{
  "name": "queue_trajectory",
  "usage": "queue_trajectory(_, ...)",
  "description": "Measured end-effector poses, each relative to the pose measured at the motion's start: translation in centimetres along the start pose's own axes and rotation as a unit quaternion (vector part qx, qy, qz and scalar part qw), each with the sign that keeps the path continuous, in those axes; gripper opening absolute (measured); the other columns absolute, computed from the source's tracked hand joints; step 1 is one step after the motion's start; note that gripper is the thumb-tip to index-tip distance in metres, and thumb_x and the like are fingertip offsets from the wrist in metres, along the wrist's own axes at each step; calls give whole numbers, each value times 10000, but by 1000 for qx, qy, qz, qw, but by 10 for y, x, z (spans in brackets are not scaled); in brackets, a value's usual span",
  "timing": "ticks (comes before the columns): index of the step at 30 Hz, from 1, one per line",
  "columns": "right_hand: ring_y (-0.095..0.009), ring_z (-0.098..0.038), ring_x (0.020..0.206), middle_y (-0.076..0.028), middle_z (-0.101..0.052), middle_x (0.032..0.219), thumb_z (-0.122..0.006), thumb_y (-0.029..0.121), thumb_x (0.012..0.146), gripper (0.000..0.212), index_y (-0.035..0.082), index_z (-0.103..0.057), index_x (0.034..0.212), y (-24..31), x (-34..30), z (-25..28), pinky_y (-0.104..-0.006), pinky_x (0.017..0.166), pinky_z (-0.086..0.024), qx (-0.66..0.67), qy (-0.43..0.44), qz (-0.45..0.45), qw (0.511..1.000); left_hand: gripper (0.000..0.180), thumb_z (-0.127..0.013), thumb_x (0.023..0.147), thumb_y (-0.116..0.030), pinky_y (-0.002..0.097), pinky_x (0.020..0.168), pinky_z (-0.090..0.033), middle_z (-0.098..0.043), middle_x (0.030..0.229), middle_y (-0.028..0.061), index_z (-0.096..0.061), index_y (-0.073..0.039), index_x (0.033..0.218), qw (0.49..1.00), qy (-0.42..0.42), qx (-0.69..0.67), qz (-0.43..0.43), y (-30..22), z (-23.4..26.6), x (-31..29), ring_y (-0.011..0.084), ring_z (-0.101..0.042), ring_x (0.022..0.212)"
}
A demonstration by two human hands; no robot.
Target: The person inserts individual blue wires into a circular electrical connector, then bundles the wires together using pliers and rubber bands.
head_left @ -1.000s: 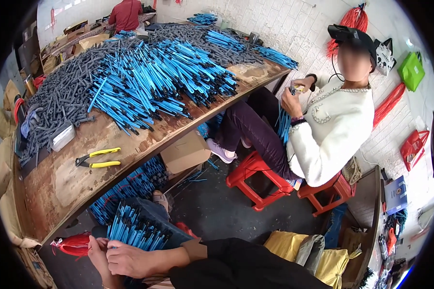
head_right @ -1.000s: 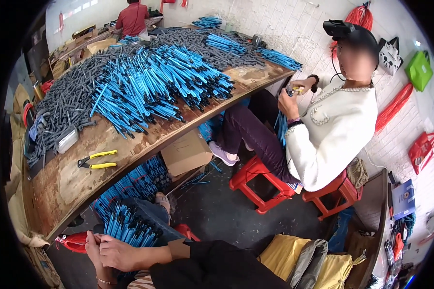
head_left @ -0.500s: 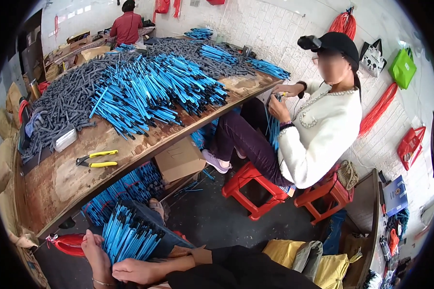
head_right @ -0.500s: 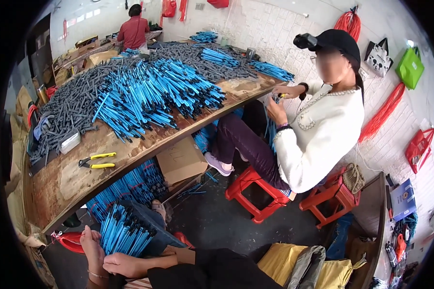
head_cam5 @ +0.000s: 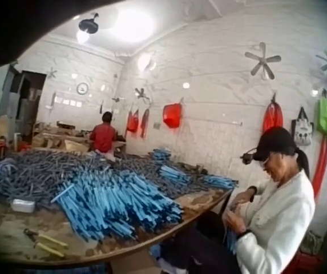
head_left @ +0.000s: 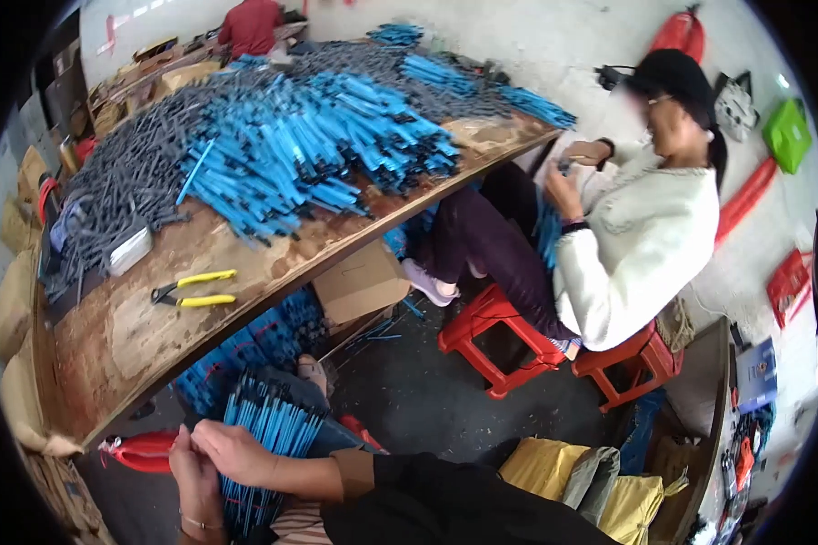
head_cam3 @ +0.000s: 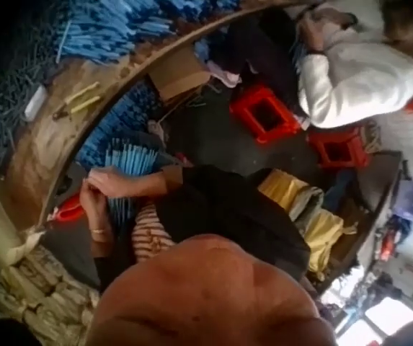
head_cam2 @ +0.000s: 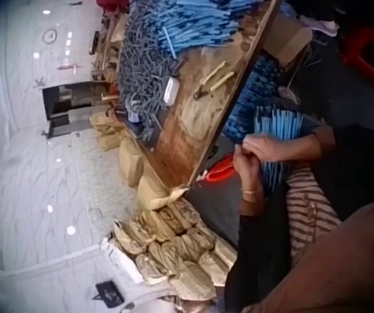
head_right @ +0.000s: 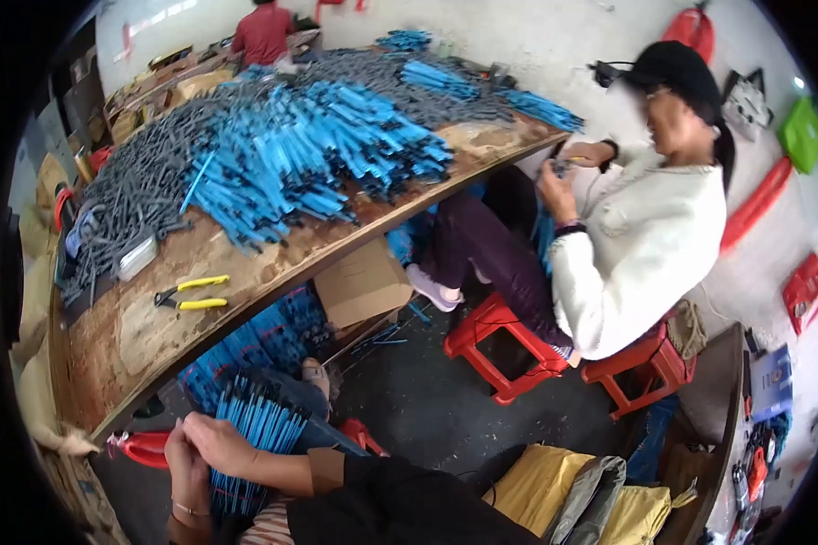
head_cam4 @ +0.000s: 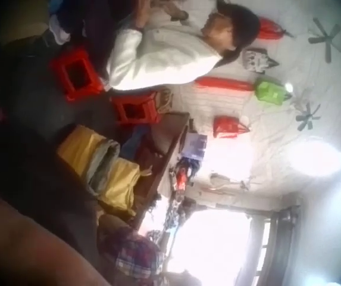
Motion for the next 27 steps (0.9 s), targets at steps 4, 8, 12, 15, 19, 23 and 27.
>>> queue_trajectory(4, -347, -586, 741, -161, -547, 794, -489, 48, 862, 71, 20, -551, 882, -23, 6, 21, -382, 611, -480, -95, 21, 14, 995, 331, -462, 950, -234, 287, 495, -289, -302, 527, -5, -397, -117, 647, 993, 73, -66, 61, -3, -20, -7, 127, -292, 498)
queue_trajectory(8, -352, -592, 657, -164, -574, 735, -502, 106, 897, 108, 15, -553, 870, -27, 21, 28, -394, 567, -469, -155, -10, 3, 988, 378, -460, 951, -225, 284, 518, -296, -297, 526, -6, -353, -108, 608, 990, 75, -89, 84, -14, -41, -28, 131, -288, 503)
queue_trajectory(12, -255, -552, 526, -136, -554, 644, -502, 150, 923, 176, 2, -556, 845, -41, 20, 13, -343, 512, -444, -124, 6, -39, 992, 425, -443, 960, -253, 285, 541, -309, -290, 512, 5, -326, -115, 575, 998, 26, -16, 60, -9, -39, -53, 132, -275, 503)
queue_trajectory(15, -355, -573, 595, -175, -584, 706, -511, 116, 902, 134, 3, -554, 845, -43, 28, 13, -390, 539, -464, -133, 1, -27, 991, 418, -432, 966, -241, 295, 553, -311, -319, 524, 0, -349, -108, 579, 998, 33, 48, 34, 5, -42, -66, 128, -300, 521)
queue_trajectory(19, -248, -560, 529, -123, -572, 663, -511, 112, 911, 135, 0, -549, 845, -37, 29, 12, -335, 496, -446, -97, 14, -48, 994, 377, -452, 965, -213, 252, 511, -292, -342, 530, -23, -412, -96, 609, 996, 50, 49, -48, 11, -35, -63, 87, -290, 504)
queue_trajectory(23, -53, -421, 481, -6, -504, 632, -466, 169, 951, 209, 23, -527, 816, 18, 16, 10, -205, 423, -346, 42, -34, -87, 995, 379, -453, 965, -216, 254, 517, -300, -349, 531, -22, -416, -88, 610, 992, 99, -55, -55, -1, -20, -69, 84, -301, 507)
queue_trajectory(27, -41, -404, 484, 1, -496, 648, -457, 175, 956, 201, 32, -522, 831, 37, 20, 7, -179, 415, -329, 130, -88, -47, 986, 388, -442, 968, -213, 264, 537, -323, -348, 524, -18, -408, -86, 602, 992, 72, -64, -83, -14, -21, -63, 93, -308, 505)
Point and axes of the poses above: each hand's wrist, its own x-axis towards the middle knuckle, its own z-axis out of the back of the hand, y = z × x, the point moved 3 cm from there along x, towards the middle knuckle
